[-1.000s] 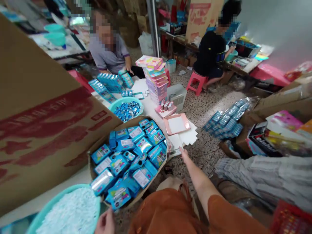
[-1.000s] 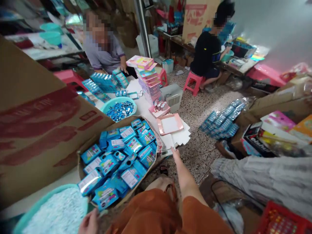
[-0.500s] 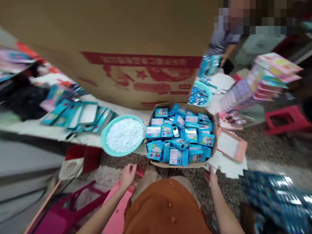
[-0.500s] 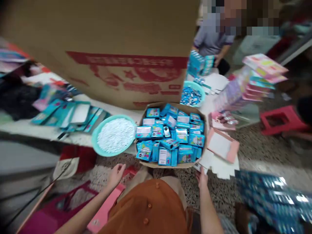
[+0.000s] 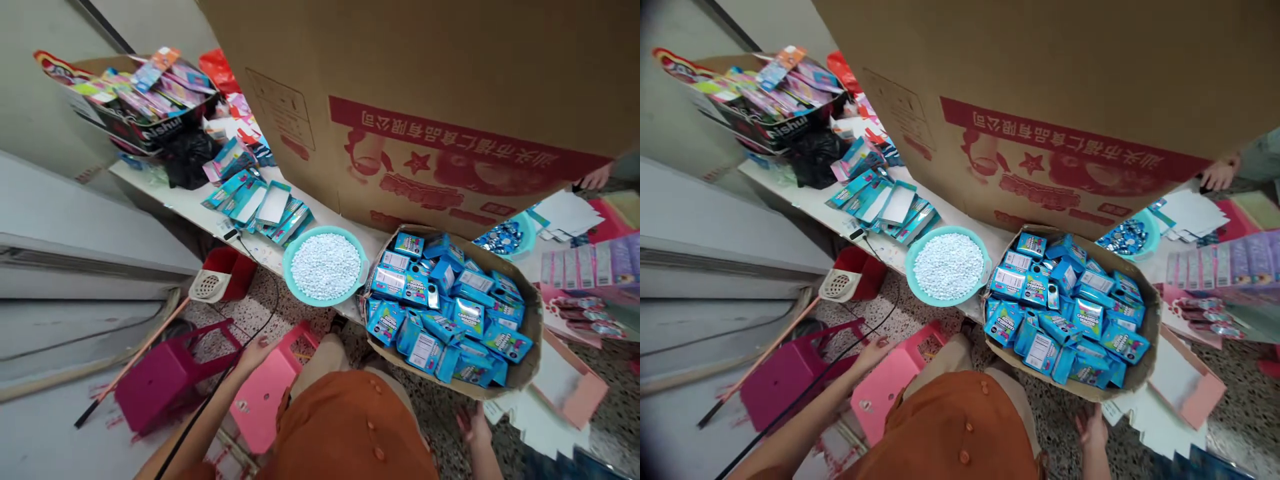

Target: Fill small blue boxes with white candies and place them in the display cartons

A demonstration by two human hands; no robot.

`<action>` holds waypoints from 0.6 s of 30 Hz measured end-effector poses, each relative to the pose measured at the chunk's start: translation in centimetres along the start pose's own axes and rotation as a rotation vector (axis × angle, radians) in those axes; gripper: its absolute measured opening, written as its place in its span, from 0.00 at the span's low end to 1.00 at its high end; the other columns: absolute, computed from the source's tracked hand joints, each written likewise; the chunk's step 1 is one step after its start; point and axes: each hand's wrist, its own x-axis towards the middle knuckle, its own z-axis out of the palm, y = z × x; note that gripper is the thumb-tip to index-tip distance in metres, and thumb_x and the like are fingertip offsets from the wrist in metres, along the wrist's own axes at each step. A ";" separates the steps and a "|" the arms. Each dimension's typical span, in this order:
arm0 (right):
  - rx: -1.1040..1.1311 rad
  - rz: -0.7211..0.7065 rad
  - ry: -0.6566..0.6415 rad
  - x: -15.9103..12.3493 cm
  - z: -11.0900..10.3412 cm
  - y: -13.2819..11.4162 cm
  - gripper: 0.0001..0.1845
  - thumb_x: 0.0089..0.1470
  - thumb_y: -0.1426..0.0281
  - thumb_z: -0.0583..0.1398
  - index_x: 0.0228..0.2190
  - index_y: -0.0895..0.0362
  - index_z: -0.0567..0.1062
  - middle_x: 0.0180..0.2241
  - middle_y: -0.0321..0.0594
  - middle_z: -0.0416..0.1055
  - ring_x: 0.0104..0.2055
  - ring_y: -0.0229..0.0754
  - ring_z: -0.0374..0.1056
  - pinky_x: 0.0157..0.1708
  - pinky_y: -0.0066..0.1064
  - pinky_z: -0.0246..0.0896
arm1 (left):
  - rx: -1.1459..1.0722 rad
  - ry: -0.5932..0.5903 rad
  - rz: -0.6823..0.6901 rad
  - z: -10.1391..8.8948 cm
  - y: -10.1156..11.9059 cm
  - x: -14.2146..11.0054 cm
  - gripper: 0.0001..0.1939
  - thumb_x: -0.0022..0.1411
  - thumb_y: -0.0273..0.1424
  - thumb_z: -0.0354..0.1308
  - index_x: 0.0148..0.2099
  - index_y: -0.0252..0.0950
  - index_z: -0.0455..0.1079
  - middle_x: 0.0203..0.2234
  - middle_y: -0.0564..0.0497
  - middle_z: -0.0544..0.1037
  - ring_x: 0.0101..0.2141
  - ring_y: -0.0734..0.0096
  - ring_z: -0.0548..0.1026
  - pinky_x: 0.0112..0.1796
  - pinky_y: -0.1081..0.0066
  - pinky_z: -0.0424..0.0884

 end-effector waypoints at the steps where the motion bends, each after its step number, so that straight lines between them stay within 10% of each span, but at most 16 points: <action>1: 0.020 0.010 0.040 -0.6 0.3 -0.4 0.25 0.44 0.56 0.57 0.47 0.40 0.63 0.49 0.40 0.68 0.31 0.45 0.74 0.26 0.39 0.70 | -0.004 -0.058 0.035 1.1 0.9 -0.2 0.32 0.37 0.49 0.62 0.39 0.28 0.69 0.37 0.38 0.76 0.43 0.51 0.72 0.45 0.63 0.65; 11: 0.354 0.084 0.094 -3.3 2.8 -4.5 0.19 0.55 0.53 0.45 0.34 0.53 0.66 0.22 0.32 0.68 0.23 0.37 0.69 0.31 0.33 0.70 | -0.031 -0.677 0.421 11.5 8.7 -6.4 0.26 0.48 0.49 0.57 0.41 0.33 0.72 0.37 0.46 0.77 0.42 0.62 0.72 0.45 0.68 0.64; 18: 0.488 0.124 0.090 -2.1 3.0 -3.4 0.21 0.51 0.50 0.50 0.30 0.55 0.68 0.23 0.35 0.70 0.27 0.38 0.70 0.33 0.31 0.69 | 0.124 -0.771 0.214 18.5 10.2 -8.0 0.26 0.41 0.51 0.62 0.33 0.32 0.73 0.31 0.46 0.78 0.35 0.61 0.73 0.35 0.69 0.68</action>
